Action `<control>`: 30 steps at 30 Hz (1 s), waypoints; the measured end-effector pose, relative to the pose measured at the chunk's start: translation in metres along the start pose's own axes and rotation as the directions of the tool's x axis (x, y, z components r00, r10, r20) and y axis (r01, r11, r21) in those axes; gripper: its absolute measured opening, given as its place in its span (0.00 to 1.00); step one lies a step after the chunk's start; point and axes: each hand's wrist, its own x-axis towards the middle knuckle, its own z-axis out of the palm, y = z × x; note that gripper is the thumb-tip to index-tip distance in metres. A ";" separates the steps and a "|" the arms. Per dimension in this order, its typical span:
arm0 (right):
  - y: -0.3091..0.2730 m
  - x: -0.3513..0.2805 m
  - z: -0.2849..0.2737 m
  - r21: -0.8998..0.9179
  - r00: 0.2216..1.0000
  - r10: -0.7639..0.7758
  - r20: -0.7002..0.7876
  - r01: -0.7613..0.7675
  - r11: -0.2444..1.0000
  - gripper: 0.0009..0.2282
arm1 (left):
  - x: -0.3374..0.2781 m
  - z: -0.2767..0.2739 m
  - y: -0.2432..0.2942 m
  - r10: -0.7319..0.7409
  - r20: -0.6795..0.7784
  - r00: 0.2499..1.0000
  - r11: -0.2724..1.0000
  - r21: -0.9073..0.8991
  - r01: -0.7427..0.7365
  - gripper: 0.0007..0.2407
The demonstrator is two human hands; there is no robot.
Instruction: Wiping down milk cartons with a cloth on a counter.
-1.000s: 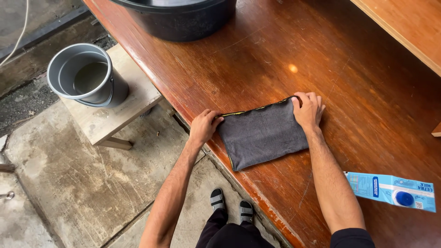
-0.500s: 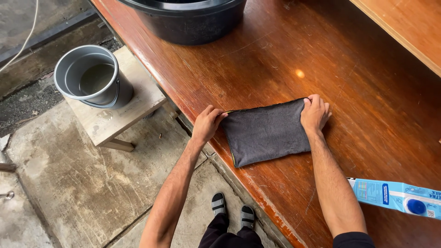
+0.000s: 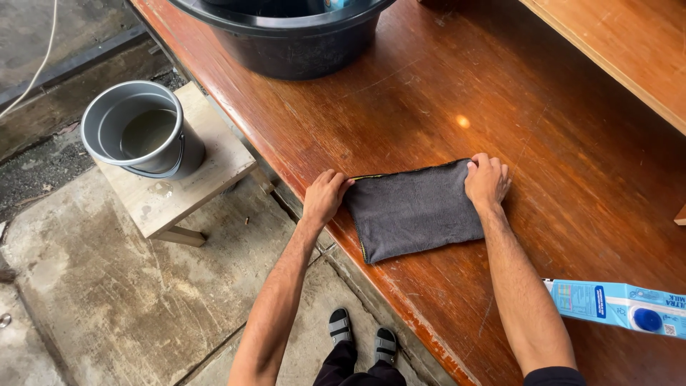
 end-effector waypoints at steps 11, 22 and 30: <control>-0.006 -0.011 -0.009 -0.039 0.999 0.004 -0.046 -0.006 0.999 0.05 | 0.016 -0.014 0.016 -0.157 0.021 0.987 0.978 0.144 0.152 0.10; -0.032 -0.032 0.019 -0.213 0.836 -0.442 -0.325 0.390 0.896 0.06 | 0.020 -0.017 0.021 -0.138 0.028 0.990 0.967 0.221 0.129 0.11; -0.142 -0.151 -0.006 0.268 0.644 -0.765 -0.012 0.739 0.618 0.18 | 0.030 -0.044 0.030 -0.203 0.217 0.955 0.979 0.013 0.206 0.15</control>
